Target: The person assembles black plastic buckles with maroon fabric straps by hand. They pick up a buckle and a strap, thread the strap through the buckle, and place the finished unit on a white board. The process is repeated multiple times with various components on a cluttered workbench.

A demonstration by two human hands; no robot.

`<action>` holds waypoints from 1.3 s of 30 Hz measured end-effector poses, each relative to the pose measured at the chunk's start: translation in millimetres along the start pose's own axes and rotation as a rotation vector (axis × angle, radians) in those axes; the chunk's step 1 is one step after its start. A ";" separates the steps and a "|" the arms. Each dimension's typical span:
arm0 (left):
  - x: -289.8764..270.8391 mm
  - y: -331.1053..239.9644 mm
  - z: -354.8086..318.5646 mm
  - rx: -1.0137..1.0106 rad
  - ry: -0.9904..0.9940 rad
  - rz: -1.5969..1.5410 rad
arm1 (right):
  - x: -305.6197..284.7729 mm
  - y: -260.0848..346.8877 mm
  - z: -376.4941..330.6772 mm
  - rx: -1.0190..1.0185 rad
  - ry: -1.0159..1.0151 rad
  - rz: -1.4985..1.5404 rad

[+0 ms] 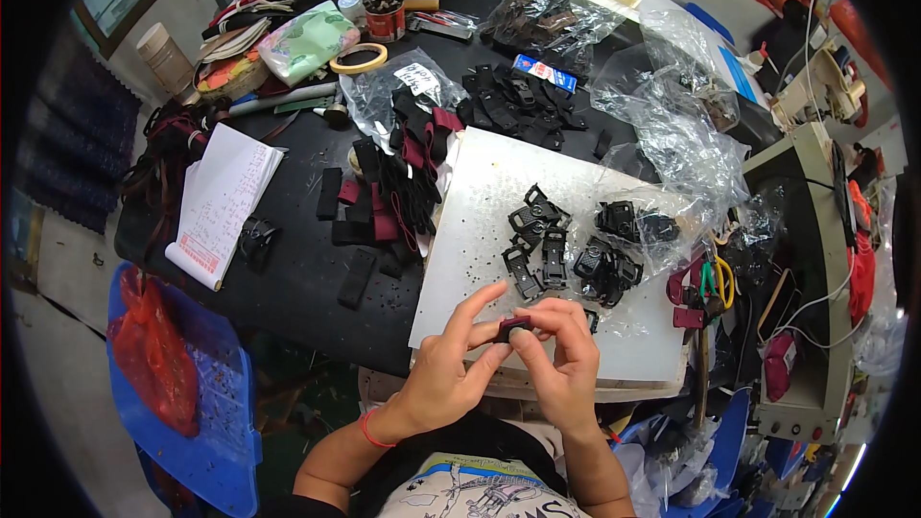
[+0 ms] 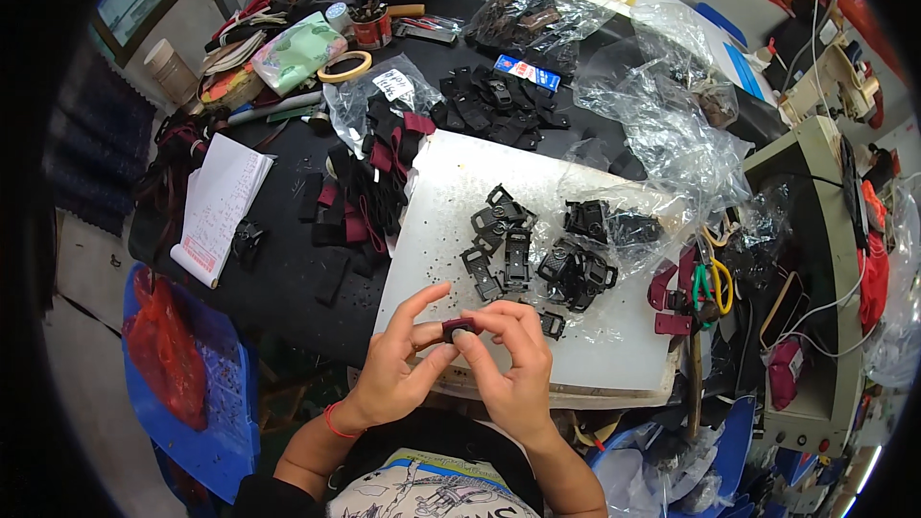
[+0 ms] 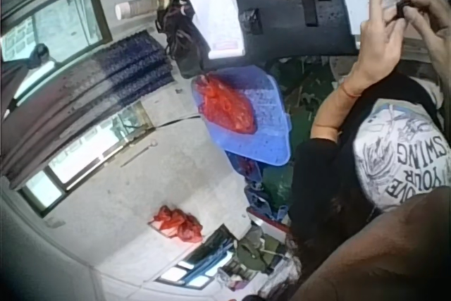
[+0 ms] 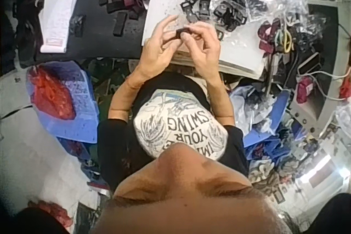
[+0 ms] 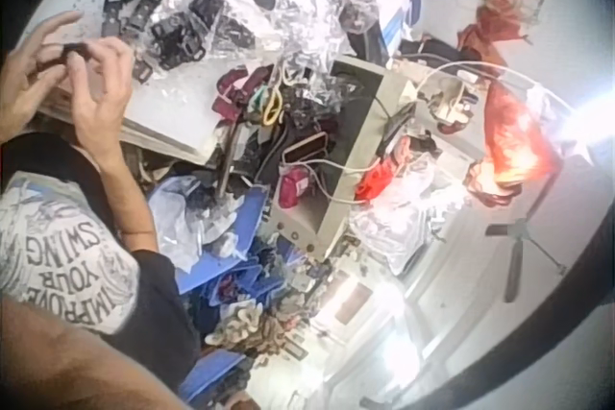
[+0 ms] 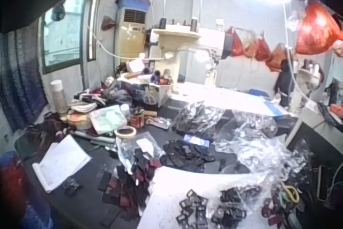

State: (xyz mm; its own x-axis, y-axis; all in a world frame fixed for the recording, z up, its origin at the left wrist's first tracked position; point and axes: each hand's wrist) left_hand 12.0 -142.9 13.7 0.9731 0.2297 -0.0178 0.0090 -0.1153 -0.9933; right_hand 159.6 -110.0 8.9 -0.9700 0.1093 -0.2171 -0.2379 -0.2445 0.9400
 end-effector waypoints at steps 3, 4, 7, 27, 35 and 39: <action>1.7 15.6 -0.7 0.277 -0.085 0.106 | -2.3 -5.9 -2.1 0.055 0.000 0.093; 0.4 13.7 -0.7 0.236 -0.042 0.116 | -4.3 -10.2 -0.9 0.090 0.021 0.124; -6.9 5.7 0.0 0.094 0.045 -0.019 | -11.3 -11.4 -0.4 0.271 0.080 0.305; 19.8 14.3 -15.9 -0.218 0.056 -0.392 | 4.3 -2.9 -10.2 -0.089 -0.105 -0.104; 12.3 14.1 -4.4 0.181 -0.165 0.121 | 2.2 -1.9 -2.9 0.137 0.053 0.059; 2.9 4.3 4.9 -0.104 -0.048 0.055 | 4.9 0.6 -2.6 0.042 -0.006 -0.108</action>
State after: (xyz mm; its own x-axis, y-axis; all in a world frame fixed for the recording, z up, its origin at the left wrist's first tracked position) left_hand 13.8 -138.0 8.8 0.9606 0.2660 -0.0801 -0.0181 -0.2280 -0.9735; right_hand 154.5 -112.1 7.7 -0.9384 0.1389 -0.3165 -0.3389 -0.1904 0.9214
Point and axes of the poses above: each hand's wrist, its own z-axis towards the middle knuckle, its own x-axis out of the palm, y = z × x, and after that the axes turned 14 degrees about -y, right-handed
